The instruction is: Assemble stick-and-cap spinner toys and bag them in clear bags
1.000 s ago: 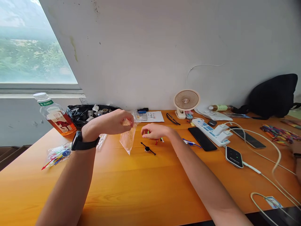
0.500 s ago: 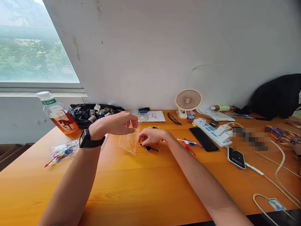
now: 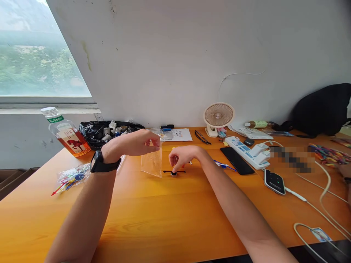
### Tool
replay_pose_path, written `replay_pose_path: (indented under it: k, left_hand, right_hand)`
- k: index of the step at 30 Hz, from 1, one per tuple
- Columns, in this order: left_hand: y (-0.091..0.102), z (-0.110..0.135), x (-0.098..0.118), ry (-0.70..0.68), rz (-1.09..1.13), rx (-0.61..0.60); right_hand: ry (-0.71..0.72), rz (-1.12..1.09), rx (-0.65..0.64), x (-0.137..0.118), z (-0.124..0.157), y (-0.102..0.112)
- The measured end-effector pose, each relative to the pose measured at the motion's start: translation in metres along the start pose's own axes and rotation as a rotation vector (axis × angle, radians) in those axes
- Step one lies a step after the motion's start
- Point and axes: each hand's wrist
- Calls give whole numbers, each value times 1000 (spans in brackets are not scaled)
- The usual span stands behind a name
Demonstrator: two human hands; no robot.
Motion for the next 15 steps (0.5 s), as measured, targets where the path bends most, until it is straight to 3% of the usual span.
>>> replay_pose_path:
  k: [5, 11, 15]
  left_hand:
    - [-2, -2, -2, 7, 7, -19]
    - [-3, -3, -4, 12, 12, -39]
    - [-2, -2, -6, 6, 15, -52]
  right_hand:
    - [-149, 206, -85, -2, 5, 0]
    - [-153, 250, -105, -18, -5, -10]
    - [-99, 104, 34, -19, 6, -3]
Point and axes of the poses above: each hand's wrist, its own z-axis away from the middle knuckle, its own y-axis out of the back of the hand, x = y × z, and after that the axes turned 1 degree about x, right-handed
